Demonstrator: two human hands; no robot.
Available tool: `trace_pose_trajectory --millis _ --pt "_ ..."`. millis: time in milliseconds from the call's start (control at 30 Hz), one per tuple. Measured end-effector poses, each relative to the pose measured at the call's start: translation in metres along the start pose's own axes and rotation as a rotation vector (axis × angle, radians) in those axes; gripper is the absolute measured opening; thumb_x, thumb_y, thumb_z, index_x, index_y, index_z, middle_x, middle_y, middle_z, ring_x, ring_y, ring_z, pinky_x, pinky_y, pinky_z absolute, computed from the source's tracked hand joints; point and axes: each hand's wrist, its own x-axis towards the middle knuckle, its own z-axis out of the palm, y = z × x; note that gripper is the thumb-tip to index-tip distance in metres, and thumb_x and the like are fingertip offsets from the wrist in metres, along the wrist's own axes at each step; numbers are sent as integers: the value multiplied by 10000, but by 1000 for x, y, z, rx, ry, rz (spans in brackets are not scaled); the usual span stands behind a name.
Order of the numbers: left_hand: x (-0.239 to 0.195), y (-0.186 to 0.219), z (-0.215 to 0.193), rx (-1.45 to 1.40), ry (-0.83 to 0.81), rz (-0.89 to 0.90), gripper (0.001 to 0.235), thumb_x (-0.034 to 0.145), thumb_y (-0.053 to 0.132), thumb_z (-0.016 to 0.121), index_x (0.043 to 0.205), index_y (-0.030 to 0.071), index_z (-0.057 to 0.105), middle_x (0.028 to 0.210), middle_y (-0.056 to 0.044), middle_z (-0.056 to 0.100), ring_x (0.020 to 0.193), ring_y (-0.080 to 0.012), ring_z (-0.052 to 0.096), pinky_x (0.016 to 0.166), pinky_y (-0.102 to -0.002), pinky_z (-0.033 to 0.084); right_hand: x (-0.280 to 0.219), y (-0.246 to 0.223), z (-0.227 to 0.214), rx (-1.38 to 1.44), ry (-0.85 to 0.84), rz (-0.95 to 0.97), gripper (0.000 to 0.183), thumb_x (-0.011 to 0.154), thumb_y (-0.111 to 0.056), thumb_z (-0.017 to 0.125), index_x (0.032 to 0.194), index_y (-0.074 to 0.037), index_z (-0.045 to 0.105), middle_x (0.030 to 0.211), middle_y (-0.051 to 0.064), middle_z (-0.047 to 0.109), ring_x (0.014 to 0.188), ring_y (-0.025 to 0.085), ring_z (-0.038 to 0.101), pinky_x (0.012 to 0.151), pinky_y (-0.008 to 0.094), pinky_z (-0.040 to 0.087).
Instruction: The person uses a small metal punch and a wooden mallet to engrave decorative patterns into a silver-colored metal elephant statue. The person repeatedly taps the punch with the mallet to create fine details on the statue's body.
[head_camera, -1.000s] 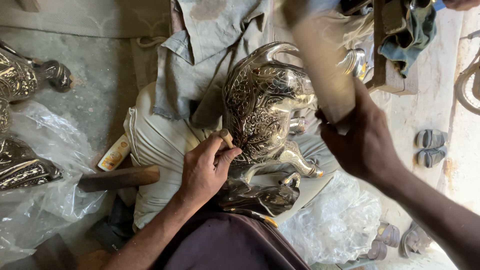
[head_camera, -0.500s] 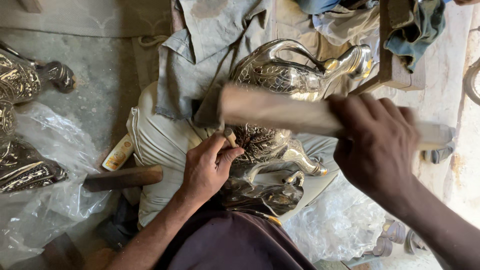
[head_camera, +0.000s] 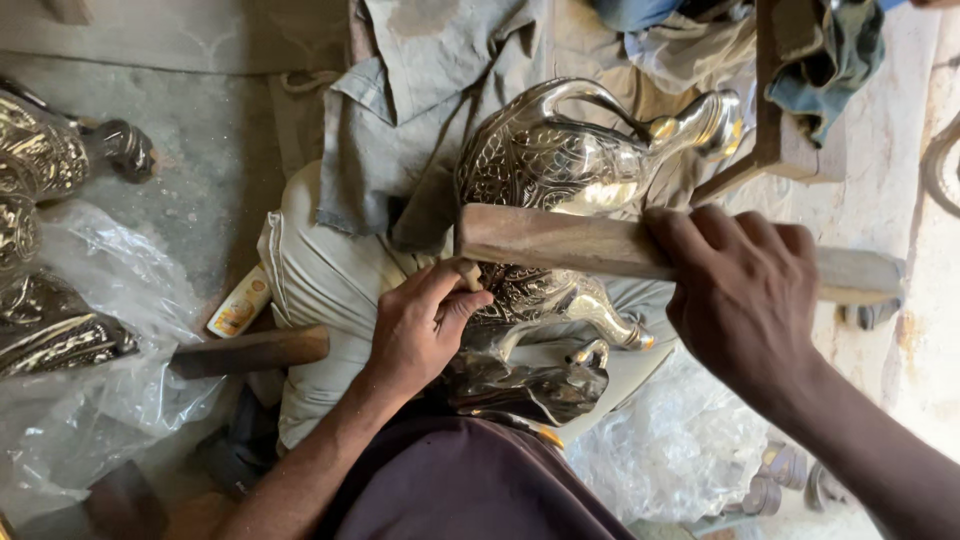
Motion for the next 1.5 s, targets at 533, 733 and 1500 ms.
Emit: trace_pose_trajectory --millis 533,733,1500 --pt "2 14 -5 4 75 1 256 968 190 736 1118 33 601 902 -97 742 774 -171 743 619 -310 570 -42 -18 -17 -20 6 146 499 768 -49 686 1246 -191 654 933 70 726 716 263 649 696 425 483" --pt "7 6 -12 -35 35 146 196 957 131 741 1073 22 627 1098 -154 721 882 -178 743 610 -244 646 -81 -14 17 431 207 288 463 825 6 627 1278 -88 608 1020 147 703 840 358 674 729 460 510" --pt "12 -22 4 197 -265 504 649 959 186 750 1519 201 421 740 -26 540 586 -154 560 501 -280 548 -80 -20 49 1133 432 455 232 875 -44 703 1066 -51 573 856 36 635 779 192 587 711 346 477"
